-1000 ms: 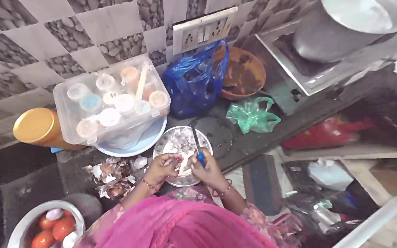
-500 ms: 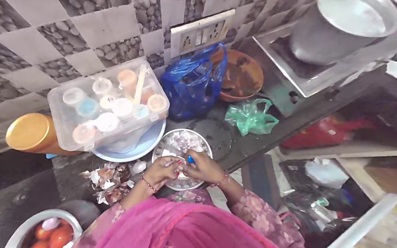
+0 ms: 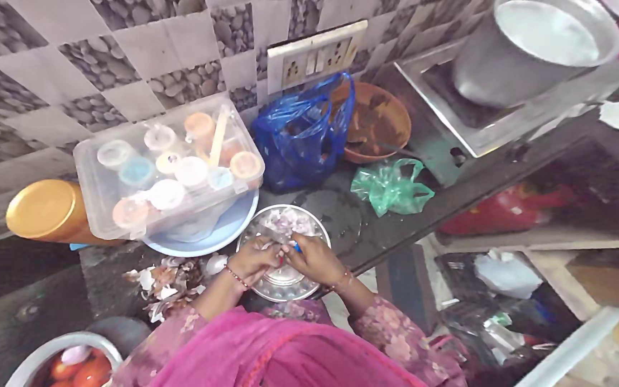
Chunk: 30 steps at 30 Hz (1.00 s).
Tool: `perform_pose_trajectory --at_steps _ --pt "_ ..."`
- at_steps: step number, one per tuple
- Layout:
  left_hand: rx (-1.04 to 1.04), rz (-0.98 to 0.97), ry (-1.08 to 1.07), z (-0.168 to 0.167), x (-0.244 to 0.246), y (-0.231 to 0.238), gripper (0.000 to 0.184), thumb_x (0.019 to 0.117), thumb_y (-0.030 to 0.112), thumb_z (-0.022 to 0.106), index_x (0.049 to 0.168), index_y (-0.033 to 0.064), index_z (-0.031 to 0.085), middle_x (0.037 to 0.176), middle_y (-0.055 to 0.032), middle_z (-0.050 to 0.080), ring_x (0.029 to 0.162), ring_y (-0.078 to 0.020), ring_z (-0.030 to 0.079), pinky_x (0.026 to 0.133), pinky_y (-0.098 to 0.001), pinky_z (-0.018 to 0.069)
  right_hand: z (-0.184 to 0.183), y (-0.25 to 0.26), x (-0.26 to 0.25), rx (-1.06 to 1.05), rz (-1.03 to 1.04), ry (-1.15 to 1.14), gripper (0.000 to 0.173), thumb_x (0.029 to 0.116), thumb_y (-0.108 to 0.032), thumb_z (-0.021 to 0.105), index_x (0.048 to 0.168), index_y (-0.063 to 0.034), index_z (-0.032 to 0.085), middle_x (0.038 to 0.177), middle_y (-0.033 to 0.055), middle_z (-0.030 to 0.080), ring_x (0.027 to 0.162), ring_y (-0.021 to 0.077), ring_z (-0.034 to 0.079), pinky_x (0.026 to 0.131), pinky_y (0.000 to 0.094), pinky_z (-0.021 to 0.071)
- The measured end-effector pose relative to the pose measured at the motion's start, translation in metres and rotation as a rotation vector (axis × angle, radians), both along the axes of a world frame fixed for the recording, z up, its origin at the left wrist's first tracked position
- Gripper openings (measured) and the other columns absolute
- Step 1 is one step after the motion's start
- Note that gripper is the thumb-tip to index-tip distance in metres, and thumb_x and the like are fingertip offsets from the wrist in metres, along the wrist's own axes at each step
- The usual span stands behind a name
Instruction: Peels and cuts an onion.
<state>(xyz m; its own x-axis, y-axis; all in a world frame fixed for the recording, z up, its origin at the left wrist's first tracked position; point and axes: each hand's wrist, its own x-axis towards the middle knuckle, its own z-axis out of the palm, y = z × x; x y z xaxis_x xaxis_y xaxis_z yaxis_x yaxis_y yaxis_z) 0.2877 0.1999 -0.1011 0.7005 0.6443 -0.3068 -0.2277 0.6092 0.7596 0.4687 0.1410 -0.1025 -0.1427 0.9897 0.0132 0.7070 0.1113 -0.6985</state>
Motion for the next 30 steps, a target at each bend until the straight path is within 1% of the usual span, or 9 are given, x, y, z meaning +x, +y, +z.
perform_pose_trajectory --at_steps 2,3,6,8,10,13,16,22,30 --pt "-0.008 0.057 -0.019 -0.003 0.005 -0.002 0.023 0.0742 -0.005 0.067 0.09 0.0115 0.073 0.081 0.0036 0.072 0.071 -0.0028 0.066 0.066 -0.0206 0.0563 0.0 0.001 0.0 -0.043 -0.041 0.036 0.045 0.1039 -0.036 0.049 0.098 0.0052 0.068 0.074 0.0169 0.065 0.069 0.0314 0.067 0.066 0.0502 0.0541" --pt "-0.017 0.087 -0.01 -0.004 0.007 -0.003 0.023 0.0746 -0.005 0.065 0.091 0.0104 0.072 0.08 0.0035 0.072 0.07 -0.0025 0.066 0.065 -0.0203 0.056 0.0 0.001 0.001 -0.07 -0.064 0.078 0.045 0.1044 -0.036 0.049 0.1 0.0049 0.068 0.076 0.0161 0.066 0.071 0.0293 0.067 0.068 0.0489 0.0543" --pt "-0.038 0.143 0.041 -0.006 0.012 -0.005 0.022 0.0794 -0.007 0.059 0.097 0.0045 0.067 0.082 0.0016 0.069 0.069 -0.0032 0.064 0.064 -0.0195 0.0546 -0.003 0.004 0.007 -0.114 -0.124 0.172 0.038 0.102 -0.033 0.053 0.097 0.003 0.065 0.073 0.0094 0.061 0.067 0.0176 0.06 0.064 0.0372 0.0508" --pt "-0.035 0.156 0.065 -0.009 0.013 -0.005 0.023 0.0803 -0.006 0.058 0.098 0.0049 0.066 0.082 0.0024 0.068 0.066 -0.0018 0.061 0.061 -0.0181 0.0524 0.002 0.008 0.012 -0.208 -0.114 0.197 0.036 0.0974 -0.032 0.06 0.1 0.0038 0.063 0.076 0.0084 0.059 0.069 0.0152 0.057 0.067 0.0352 0.049" --pt "-0.04 0.151 0.056 -0.011 0.013 -0.006 0.024 0.0802 -0.007 0.058 0.098 0.0056 0.067 0.08 0.003 0.069 0.063 -0.0012 0.06 0.058 -0.0174 0.0516 0.006 0.011 0.014 -0.308 -0.072 0.219 0.038 0.0972 -0.034 0.061 0.105 0.0033 0.062 0.08 0.0072 0.059 0.072 0.0136 0.057 0.069 0.0342 0.0496" --pt "-0.012 0.131 0.052 -0.011 0.011 -0.006 0.026 0.0803 -0.007 0.057 0.099 0.0079 0.067 0.079 0.0045 0.069 0.063 0.0 0.06 0.057 -0.0162 0.0506 0.004 0.013 0.012 -0.341 -0.046 0.261 0.036 0.0988 -0.033 0.059 0.102 0.0029 0.061 0.078 0.0046 0.056 0.069 0.0099 0.053 0.067 0.0298 0.0473" --pt "0.021 0.097 0.063 -0.015 0.008 -0.006 0.029 0.0777 -0.008 0.06 0.1 0.0088 0.069 0.08 0.0045 0.07 0.063 -0.0005 0.061 0.057 -0.0174 0.0518 0.004 0.013 0.011 -0.381 -0.031 0.273 0.036 0.1001 -0.033 0.057 0.103 0.0026 0.061 0.079 0.0055 0.056 0.071 0.0114 0.054 0.068 0.0316 0.0479" --pt "0.02 0.091 -0.023 -0.024 0.008 -0.007 0.027 0.0772 -0.005 0.068 0.096 0.0133 0.072 0.077 0.0047 0.07 0.061 -0.0017 0.061 0.057 -0.0187 0.0528 -0.004 0.012 0.003 -0.328 -0.036 0.334 0.035 0.103 -0.03 0.05 0.105 0.0026 0.062 0.078 0.004 0.057 0.07 0.0089 0.055 0.067 0.0291 0.0479" --pt "0.04 0.064 0.067 -0.022 0.008 -0.004 0.025 0.081 -0.006 0.062 0.098 0.0123 0.067 0.079 0.0056 0.069 0.061 -0.001 0.06 0.057 -0.0182 0.0516 -0.01 0.008 0.0 -0.333 -0.075 0.364 0.035 0.1028 -0.03 0.05 0.102 0.0038 0.061 0.078 0.0039 0.056 0.07 0.0082 0.054 0.067 0.029 0.0475"
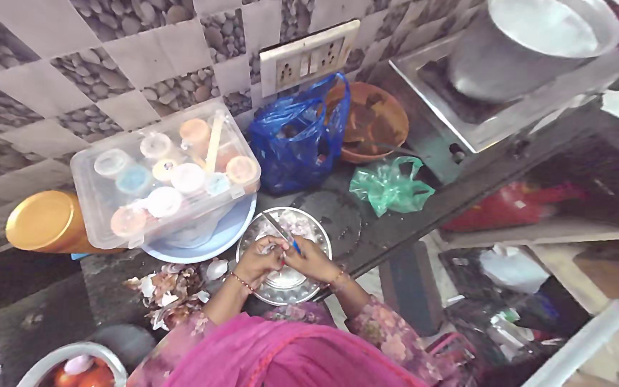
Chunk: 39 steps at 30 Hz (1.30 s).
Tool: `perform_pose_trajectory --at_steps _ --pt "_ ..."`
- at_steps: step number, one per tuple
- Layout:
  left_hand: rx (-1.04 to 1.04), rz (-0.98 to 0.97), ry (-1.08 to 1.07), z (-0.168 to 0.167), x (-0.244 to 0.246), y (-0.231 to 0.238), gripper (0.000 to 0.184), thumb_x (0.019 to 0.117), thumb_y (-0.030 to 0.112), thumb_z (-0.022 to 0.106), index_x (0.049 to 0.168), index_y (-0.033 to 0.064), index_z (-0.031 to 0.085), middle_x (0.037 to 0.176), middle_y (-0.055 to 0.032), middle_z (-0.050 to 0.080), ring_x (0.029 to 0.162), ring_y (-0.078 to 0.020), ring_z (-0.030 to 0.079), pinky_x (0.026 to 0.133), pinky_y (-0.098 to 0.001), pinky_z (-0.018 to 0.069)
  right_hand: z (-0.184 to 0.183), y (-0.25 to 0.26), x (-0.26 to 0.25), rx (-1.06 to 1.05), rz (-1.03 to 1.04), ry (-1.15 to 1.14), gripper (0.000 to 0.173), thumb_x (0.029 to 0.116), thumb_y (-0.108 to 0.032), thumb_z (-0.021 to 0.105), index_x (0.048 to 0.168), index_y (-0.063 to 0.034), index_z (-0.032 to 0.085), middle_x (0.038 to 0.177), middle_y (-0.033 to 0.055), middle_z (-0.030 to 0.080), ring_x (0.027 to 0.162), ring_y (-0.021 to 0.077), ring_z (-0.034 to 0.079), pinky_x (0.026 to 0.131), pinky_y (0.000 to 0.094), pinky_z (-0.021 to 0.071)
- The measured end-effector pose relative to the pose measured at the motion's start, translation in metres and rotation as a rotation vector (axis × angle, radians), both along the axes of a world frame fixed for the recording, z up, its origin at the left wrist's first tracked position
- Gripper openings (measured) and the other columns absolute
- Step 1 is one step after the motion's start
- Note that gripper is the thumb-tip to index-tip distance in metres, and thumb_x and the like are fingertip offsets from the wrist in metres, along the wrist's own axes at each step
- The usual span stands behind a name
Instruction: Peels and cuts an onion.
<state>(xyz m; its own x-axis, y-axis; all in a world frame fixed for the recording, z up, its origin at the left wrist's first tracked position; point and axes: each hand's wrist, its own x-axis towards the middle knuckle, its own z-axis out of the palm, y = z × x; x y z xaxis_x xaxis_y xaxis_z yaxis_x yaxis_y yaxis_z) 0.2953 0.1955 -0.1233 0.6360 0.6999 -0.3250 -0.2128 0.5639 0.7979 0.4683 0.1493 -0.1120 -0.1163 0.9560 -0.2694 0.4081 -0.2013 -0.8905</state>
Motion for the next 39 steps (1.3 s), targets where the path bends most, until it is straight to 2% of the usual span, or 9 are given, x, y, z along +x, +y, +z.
perform_pose_trajectory --at_steps 6,11,16,21,28,30,32,35,39 --pt "0.01 -0.014 0.052 0.001 -0.003 0.003 0.025 0.0776 -0.006 0.062 0.095 0.0113 0.067 0.075 0.0059 0.068 0.06 -0.0012 0.059 0.056 -0.0185 0.0506 0.002 -0.001 -0.006 0.004 -0.009 -0.083 0.036 0.1059 -0.028 0.045 0.094 0.0022 0.06 0.072 0.003 0.052 0.065 0.01 0.051 0.064 0.0306 0.0447" --pt "-0.012 0.09 -0.007 -0.008 0.001 0.0 0.024 0.0783 -0.007 0.063 0.094 0.0105 0.068 0.075 0.0044 0.068 0.061 -0.0025 0.061 0.058 -0.0202 0.0529 -0.001 0.002 -0.009 -0.015 -0.034 -0.219 0.045 0.1074 -0.034 0.044 0.092 0.004 0.061 0.075 0.011 0.057 0.071 0.0216 0.058 0.069 0.0413 0.049" --pt "-0.079 0.211 0.1 0.002 0.008 0.003 0.026 0.0848 -0.01 0.058 0.107 0.0032 0.059 0.079 0.0005 0.067 0.067 -0.0059 0.064 0.061 -0.0221 0.0552 0.011 0.01 -0.006 -0.063 -0.049 -0.366 0.046 0.1012 -0.043 0.052 0.104 0.0024 0.062 0.082 0.0146 0.063 0.078 0.0297 0.064 0.072 0.05 0.0518" --pt "-0.076 0.292 0.193 0.008 0.01 0.012 0.032 0.0901 -0.014 0.054 0.121 -0.0067 0.059 0.088 -0.0044 0.065 0.073 -0.0075 0.063 0.067 -0.0212 0.0539 0.028 0.014 0.007 -0.077 -0.126 -0.463 0.043 0.1084 -0.029 0.035 0.118 0.001 0.065 0.105 0.0202 0.069 0.102 0.0339 0.067 0.089 0.0541 0.0508" --pt "-0.142 0.291 0.096 0.004 0.01 0.012 0.038 0.0919 -0.014 0.048 0.129 -0.008 0.055 0.104 -0.0082 0.068 0.081 -0.0084 0.065 0.075 -0.0222 0.0553 0.021 0.02 0.006 -0.111 -0.183 -0.707 0.041 0.1074 -0.037 0.045 0.11 -0.0056 0.072 0.109 0.0171 0.072 0.105 0.0355 0.069 0.085 0.0569 0.0522" --pt "-0.233 0.322 -0.012 0.005 0.008 0.01 0.031 0.1014 -0.005 0.039 0.129 -0.0049 0.054 0.106 -0.0092 0.069 0.086 -0.0108 0.068 0.079 -0.0235 0.057 0.02 0.02 0.005 -0.106 -0.197 -0.713 0.042 0.106 -0.041 0.051 0.112 -0.0054 0.072 0.109 0.0182 0.072 0.103 0.037 0.07 0.084 0.0575 0.0527" --pt "-0.38 0.374 -0.169 0.007 0.007 0.008 0.037 0.1124 0.018 0.025 0.127 -0.0019 0.053 0.109 -0.013 0.069 0.09 -0.0179 0.071 0.081 -0.0281 0.0595 0.02 0.017 0.004 -0.064 -0.227 -0.702 0.042 0.1043 -0.042 0.054 0.109 -0.0036 0.071 0.105 0.0194 0.072 0.098 0.0379 0.071 0.08 0.0578 0.0534" --pt "-0.51 0.397 -0.317 0.011 0.002 0.001 0.058 0.1112 0.045 0.017 0.126 -0.0007 0.051 0.11 -0.02 0.068 0.094 -0.0279 0.073 0.082 -0.0356 0.0616 0.019 0.011 0.007 0.028 -0.283 -0.618 0.039 0.1021 -0.038 0.058 0.105 -0.0013 0.072 0.096 0.0203 0.072 0.088 0.0381 0.071 0.076 0.0584 0.0538" --pt "-0.561 0.397 -0.391 0.012 -0.002 -0.011 0.056 0.1111 0.041 0.019 0.114 -0.001 0.056 0.108 -0.0233 0.071 0.098 -0.0329 0.074 0.085 -0.0391 0.0619 0.012 0.002 0.01 0.106 -0.406 -0.418 0.031 0.098 -0.029 0.063 0.099 0.0009 0.07 0.08 0.0163 0.066 0.075 0.0297 0.064 0.071 0.051 0.0513"
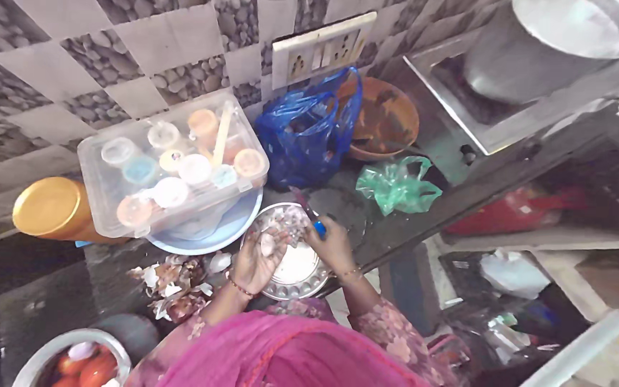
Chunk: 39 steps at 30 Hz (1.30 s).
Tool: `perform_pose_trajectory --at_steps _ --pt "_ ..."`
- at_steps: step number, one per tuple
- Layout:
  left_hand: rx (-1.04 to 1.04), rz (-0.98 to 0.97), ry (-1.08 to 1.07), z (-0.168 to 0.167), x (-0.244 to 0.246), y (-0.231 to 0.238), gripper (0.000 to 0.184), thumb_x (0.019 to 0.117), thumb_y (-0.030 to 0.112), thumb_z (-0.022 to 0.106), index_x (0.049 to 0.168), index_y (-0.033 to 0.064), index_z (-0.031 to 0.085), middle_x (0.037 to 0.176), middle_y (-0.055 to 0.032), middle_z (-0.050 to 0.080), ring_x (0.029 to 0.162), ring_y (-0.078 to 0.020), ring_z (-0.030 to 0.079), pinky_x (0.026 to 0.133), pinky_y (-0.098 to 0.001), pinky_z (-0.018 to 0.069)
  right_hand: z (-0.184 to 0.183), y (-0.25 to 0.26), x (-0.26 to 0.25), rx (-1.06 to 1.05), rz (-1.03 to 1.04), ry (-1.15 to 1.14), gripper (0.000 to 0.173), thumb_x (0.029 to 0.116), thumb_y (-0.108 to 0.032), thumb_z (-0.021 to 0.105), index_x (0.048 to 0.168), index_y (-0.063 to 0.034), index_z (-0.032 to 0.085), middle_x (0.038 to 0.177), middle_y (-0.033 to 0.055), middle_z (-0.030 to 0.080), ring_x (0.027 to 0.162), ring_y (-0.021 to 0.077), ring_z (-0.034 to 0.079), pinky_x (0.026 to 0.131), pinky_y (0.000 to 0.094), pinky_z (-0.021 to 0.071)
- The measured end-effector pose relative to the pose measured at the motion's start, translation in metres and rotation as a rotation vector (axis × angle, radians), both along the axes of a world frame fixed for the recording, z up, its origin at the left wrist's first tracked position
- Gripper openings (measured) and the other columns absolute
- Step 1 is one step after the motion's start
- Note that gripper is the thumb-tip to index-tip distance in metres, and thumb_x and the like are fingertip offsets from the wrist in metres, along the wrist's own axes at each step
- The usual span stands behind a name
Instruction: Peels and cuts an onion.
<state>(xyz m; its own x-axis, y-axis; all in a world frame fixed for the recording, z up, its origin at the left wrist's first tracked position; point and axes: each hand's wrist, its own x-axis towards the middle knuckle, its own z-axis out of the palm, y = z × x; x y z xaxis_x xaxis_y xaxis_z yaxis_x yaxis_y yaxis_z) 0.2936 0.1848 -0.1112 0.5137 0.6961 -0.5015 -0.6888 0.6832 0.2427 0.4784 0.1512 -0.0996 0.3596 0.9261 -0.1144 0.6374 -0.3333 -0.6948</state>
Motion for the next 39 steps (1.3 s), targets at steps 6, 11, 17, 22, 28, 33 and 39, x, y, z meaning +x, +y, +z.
perform_pose_trajectory --at_steps 6,11,17,22,28,33,39 --pt "0.05 0.026 0.185 0.004 -0.009 -0.007 0.041 0.1108 0.021 0.02 0.112 0.0023 0.056 0.105 -0.0162 0.071 0.093 -0.0248 0.073 0.079 -0.0333 0.0615 -0.011 -0.007 0.002 -0.035 -0.019 0.262 0.024 0.0939 -0.023 0.067 0.104 -0.0012 0.067 0.078 0.0069 0.064 0.069 0.0152 0.061 0.068 0.038 0.0533" --pt "0.326 -0.165 0.721 0.005 -0.041 -0.018 0.022 0.1046 0.002 0.035 0.1 0.0045 0.056 0.081 0.0006 0.065 0.07 -0.0063 0.064 0.067 -0.0214 0.0571 -0.003 -0.025 -0.01 -0.002 -0.01 0.399 0.019 0.0926 -0.018 0.067 0.102 -0.0013 0.066 0.077 0.0028 0.061 0.065 0.0077 0.057 0.063 0.0281 0.0499" --pt "1.195 -1.07 1.475 0.012 -0.035 0.002 0.034 0.1013 0.029 0.061 0.116 -0.0007 0.071 0.113 -0.0209 0.07 0.108 -0.0353 0.067 0.1 -0.0531 0.0489 -0.012 -0.038 -0.026 0.164 -0.053 0.489 0.015 0.0915 -0.015 0.065 0.096 -0.0009 0.063 0.073 -0.0001 0.058 0.061 0.0034 0.055 0.061 0.0234 0.0498" --pt "1.166 -1.667 1.594 0.021 0.005 0.026 0.038 0.1021 0.032 0.06 0.127 0.004 0.066 0.129 -0.0221 0.064 0.124 -0.0416 0.059 0.102 -0.0627 0.0455 -0.004 -0.047 -0.023 0.273 -0.056 0.501 0.01 0.0908 -0.014 0.064 0.093 -0.0042 0.063 0.07 -0.0035 0.058 0.058 0.0012 0.055 0.057 0.0211 0.0496" --pt "1.205 -1.767 1.63 0.016 0.019 0.03 0.035 0.1041 0.031 0.055 0.126 0.0062 0.067 0.127 -0.0228 0.065 0.124 -0.0426 0.059 0.099 -0.0649 0.0461 -0.006 -0.063 -0.012 0.274 -0.124 0.495 0.012 0.0915 -0.015 0.062 0.093 -0.0034 0.063 0.069 -0.0037 0.058 0.057 0.0002 0.054 0.057 0.0202 0.0489" --pt "1.304 -1.282 1.328 0.015 -0.007 0.03 0.028 0.0987 0.022 0.065 0.116 -0.0003 0.071 0.111 -0.0189 0.071 0.106 -0.03 0.068 0.099 -0.0498 0.0503 -0.004 -0.072 -0.003 0.05 -0.021 0.426 0.035 0.0963 -0.029 0.058 0.119 -0.0018 0.062 0.081 0.0052 0.063 0.068 0.0129 0.061 0.066 0.0349 0.0532" --pt "1.256 -0.689 0.89 0.014 -0.025 0.012 0.022 0.0845 0.01 0.073 0.101 -0.0038 0.069 0.097 -0.0005 0.071 0.087 0.0041 0.062 0.084 -0.0169 0.0513 -0.005 -0.063 -0.008 0.049 0.301 0.439 0.031 0.1017 -0.026 0.051 0.108 0.0027 0.063 0.075 0.0063 0.06 0.064 0.0119 0.057 0.063 0.0317 0.0499"
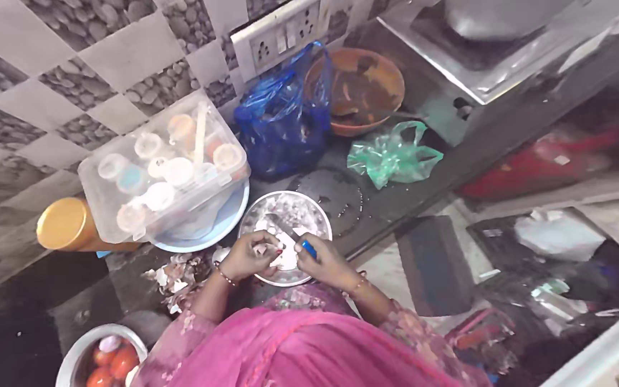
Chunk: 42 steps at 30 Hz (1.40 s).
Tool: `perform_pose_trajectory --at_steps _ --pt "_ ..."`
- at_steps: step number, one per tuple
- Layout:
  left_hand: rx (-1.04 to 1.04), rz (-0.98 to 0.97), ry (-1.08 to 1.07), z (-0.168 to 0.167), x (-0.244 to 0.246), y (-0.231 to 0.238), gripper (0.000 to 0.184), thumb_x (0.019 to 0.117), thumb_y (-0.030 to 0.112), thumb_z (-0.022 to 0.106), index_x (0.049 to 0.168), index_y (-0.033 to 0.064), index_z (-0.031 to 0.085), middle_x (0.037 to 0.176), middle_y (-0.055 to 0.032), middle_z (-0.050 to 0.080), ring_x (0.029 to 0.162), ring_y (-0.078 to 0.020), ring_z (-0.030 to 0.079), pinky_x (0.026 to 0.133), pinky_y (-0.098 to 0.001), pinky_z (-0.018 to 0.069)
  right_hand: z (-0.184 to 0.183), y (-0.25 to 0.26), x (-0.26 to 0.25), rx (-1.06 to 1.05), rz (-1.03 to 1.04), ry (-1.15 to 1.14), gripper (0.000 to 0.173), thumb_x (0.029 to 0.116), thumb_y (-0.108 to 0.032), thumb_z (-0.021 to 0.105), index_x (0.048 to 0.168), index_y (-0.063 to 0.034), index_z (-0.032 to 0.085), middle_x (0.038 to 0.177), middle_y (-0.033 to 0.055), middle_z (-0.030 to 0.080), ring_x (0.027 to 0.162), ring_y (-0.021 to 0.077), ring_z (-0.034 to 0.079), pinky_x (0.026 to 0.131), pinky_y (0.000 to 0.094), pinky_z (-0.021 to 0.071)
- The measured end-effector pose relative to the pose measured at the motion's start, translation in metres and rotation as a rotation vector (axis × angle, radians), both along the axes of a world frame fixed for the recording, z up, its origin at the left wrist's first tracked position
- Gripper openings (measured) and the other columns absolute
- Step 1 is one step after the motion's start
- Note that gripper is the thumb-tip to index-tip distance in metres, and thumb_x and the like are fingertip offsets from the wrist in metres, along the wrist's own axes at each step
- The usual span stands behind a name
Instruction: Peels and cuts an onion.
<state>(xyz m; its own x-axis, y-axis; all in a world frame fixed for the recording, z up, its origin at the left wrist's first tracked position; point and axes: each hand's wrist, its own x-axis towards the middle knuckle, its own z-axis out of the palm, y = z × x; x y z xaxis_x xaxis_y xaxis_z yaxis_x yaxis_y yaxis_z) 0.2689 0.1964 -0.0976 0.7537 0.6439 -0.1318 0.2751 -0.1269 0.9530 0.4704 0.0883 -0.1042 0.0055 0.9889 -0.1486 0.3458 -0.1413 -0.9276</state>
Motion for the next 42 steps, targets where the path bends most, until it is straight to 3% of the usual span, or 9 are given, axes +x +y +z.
perform_pose_trajectory --at_steps 5,11,17,21,25,32,38,42 --pt "-0.057 0.049 -0.106 -0.001 -0.001 -0.006 0.021 0.0782 0.008 0.077 0.095 0.0005 0.067 0.088 0.0109 0.068 0.08 0.0094 0.059 0.078 -0.0131 0.0514 -0.001 0.015 -0.008 -0.027 0.122 0.119 0.03 0.1017 -0.03 0.055 0.101 -0.0007 0.063 0.072 0.0005 0.057 0.062 0.005 0.054 0.061 0.0252 0.048" --pt "-0.046 0.019 -0.171 -0.007 -0.006 -0.002 0.024 0.0807 0.008 0.075 0.101 -0.0014 0.068 0.091 0.0103 0.067 0.081 0.009 0.058 0.078 -0.013 0.0505 0.002 0.02 -0.008 -0.13 0.167 0.216 0.025 0.1027 -0.025 0.053 0.101 -0.0014 0.059 0.072 -0.0035 0.052 0.06 0.001 0.05 0.06 0.0208 0.0455" --pt "-0.358 0.062 -0.421 -0.015 -0.001 -0.009 0.031 0.0727 0.005 0.083 0.099 0.017 0.071 0.092 0.0143 0.072 0.082 0.0028 0.066 0.075 -0.0187 0.057 0.001 0.02 -0.005 -0.073 0.17 0.231 0.024 0.102 -0.025 0.054 0.099 -0.0014 0.058 0.07 -0.0049 0.053 0.06 -0.0012 0.051 0.059 0.0186 0.0459" --pt "-0.467 0.035 -0.496 -0.018 0.0 -0.01 0.035 0.0707 0.007 0.085 0.103 0.0181 0.075 0.093 0.0102 0.075 0.08 -0.0002 0.069 0.073 -0.0207 0.0588 -0.001 0.021 -0.005 0.015 0.184 0.165 0.029 0.1008 -0.028 0.058 0.098 0.0006 0.06 0.071 -0.0014 0.056 0.062 0.0009 0.054 0.061 0.021 0.0474" --pt "-0.516 0.046 -0.52 -0.021 0.001 -0.012 0.035 0.0678 0.007 0.085 0.099 0.0211 0.077 0.084 0.0115 0.073 0.069 0.0026 0.065 0.065 -0.0175 0.0557 0.001 0.024 -0.008 0.044 0.189 0.084 0.034 0.0993 -0.031 0.06 0.1 0.0029 0.061 0.073 0.0032 0.059 0.064 0.0056 0.056 0.062 0.025 0.0492" --pt "-0.578 0.133 -0.526 -0.021 0.005 -0.01 0.027 0.0717 0.004 0.079 0.091 0.0221 0.075 0.074 0.0112 0.07 0.06 0.0022 0.061 0.058 -0.0168 0.0531 0.004 0.032 -0.012 0.073 0.2 -0.122 0.043 0.104 -0.038 0.051 0.1 0.003 0.062 0.073 0.0101 0.06 0.067 0.0202 0.059 0.065 0.0403 0.0506" --pt "-0.635 0.144 -0.512 -0.018 0.013 0.001 0.027 0.0759 -0.001 0.069 0.088 0.0228 0.073 0.074 0.0097 0.069 0.059 0.0025 0.059 0.055 -0.0149 0.0497 0.005 0.042 -0.012 0.048 0.126 -0.202 0.044 0.1052 -0.037 0.047 0.101 0.0037 0.063 0.075 0.0124 0.061 0.07 0.0236 0.061 0.067 0.043 0.0519" --pt "-0.662 0.169 -0.544 -0.027 0.018 0.005 0.024 0.0752 0.001 0.072 0.087 0.0218 0.074 0.072 0.0087 0.069 0.058 0.002 0.059 0.054 -0.0154 0.0488 -0.002 0.049 -0.012 -0.003 0.094 -0.209 0.044 0.1054 -0.036 0.046 0.101 0.0036 0.064 0.073 0.0116 0.061 0.068 0.0226 0.061 0.066 0.0425 0.0516"
